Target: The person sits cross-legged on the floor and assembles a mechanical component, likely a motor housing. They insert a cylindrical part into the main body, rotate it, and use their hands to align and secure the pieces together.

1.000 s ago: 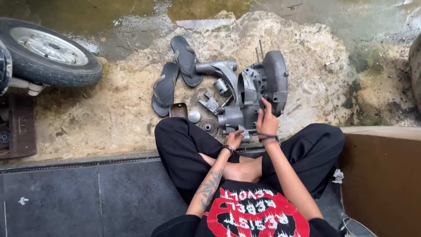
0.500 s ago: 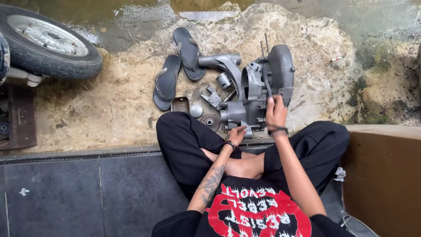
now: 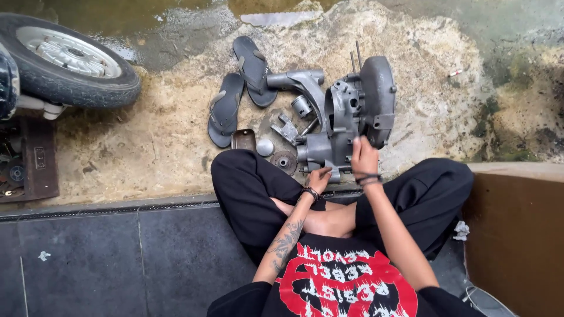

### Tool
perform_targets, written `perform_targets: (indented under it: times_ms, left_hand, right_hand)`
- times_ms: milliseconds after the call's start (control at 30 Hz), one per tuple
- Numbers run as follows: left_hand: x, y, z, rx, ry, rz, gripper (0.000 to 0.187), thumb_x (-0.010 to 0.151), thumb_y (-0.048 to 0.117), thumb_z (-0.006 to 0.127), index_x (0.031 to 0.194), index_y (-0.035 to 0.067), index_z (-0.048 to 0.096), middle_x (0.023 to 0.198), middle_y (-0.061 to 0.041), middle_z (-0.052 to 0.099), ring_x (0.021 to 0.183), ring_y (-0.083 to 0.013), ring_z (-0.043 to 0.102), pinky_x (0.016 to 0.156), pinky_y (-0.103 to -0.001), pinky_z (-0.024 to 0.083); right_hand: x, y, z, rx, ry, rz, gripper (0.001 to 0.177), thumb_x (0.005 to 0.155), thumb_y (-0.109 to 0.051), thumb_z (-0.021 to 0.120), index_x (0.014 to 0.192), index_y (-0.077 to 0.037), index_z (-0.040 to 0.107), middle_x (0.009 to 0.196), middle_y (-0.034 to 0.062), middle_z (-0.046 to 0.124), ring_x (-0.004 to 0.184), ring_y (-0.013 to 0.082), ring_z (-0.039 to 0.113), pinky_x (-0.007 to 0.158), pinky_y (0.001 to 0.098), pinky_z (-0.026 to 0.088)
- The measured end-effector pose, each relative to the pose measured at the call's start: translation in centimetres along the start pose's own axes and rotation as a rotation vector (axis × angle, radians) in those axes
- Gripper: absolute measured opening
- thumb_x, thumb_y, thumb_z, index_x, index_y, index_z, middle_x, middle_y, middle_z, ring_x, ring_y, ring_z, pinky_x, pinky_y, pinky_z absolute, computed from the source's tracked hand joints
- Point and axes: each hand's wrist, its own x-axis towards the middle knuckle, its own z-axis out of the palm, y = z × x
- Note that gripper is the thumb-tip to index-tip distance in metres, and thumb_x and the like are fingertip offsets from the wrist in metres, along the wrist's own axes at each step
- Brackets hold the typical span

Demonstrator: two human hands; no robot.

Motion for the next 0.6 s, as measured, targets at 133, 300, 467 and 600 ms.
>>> perform_targets:
  times_ms: [133, 300, 467, 600]
  left_hand:
    - [0.0, 0.6, -0.2, 0.095, 0.011, -0.065, 0.034, 0.092, 0.047, 0.062, 0.123, 0.038, 0.073, 0.127, 0.004, 0.071, 0.123, -0.0252, 0.064, 0.108, -0.041, 0.048]
    - [-1.2, 1.2, -0.6, 0.074, 0.04, -0.062, 0.033, 0.091, 0.042, 0.063, 0.121, 0.033, 0.076, 0.11, -0.007, 0.077, 0.117, -0.0311, 0.067, 0.102, -0.044, 0.052]
    - [0.0, 0.3, -0.2, 0.065, 0.04, 0.032, 0.032, 0.096, 0.035, 0.061, 0.125, 0.029, 0.075, 0.125, -0.004, 0.073, 0.123, -0.0315, 0.063, 0.113, -0.043, 0.042]
    - [-0.4, 0.5, -0.7, 0.089, 0.037, 0.018, 0.033, 0.096, 0.04, 0.061, 0.125, 0.031, 0.074, 0.128, -0.001, 0.072, 0.126, -0.0287, 0.062, 0.117, -0.043, 0.036]
  right_hand:
    - [-0.6, 2.2, 1.5, -0.168, -0.07, 0.048, 0.048, 0.11, -0.049, 0.037, 0.095, -0.009, 0.061, 0.075, 0.0297, 0.068, 0.086, 0.0507, 0.07, 0.075, 0.0613, 0.054]
    - [-4.6, 4.3, 4.1, -0.365, -0.433, 0.122, 0.06, 0.103, -0.06, 0.035, 0.09, -0.01, 0.065, 0.079, 0.024, 0.074, 0.09, 0.0465, 0.074, 0.078, 0.0568, 0.058]
    - [-0.2, -1.6, 0.3, -0.07, 0.104, -0.066, 0.044, 0.111, -0.043, 0.043, 0.088, -0.008, 0.056, 0.069, 0.0321, 0.062, 0.076, 0.0527, 0.067, 0.063, 0.0619, 0.051]
    - [-0.2, 1.9, 2.5, -0.15, 0.073, -0.047, 0.046, 0.112, -0.045, 0.039, 0.091, -0.009, 0.058, 0.069, 0.0285, 0.066, 0.076, 0.0499, 0.069, 0.068, 0.0604, 0.053]
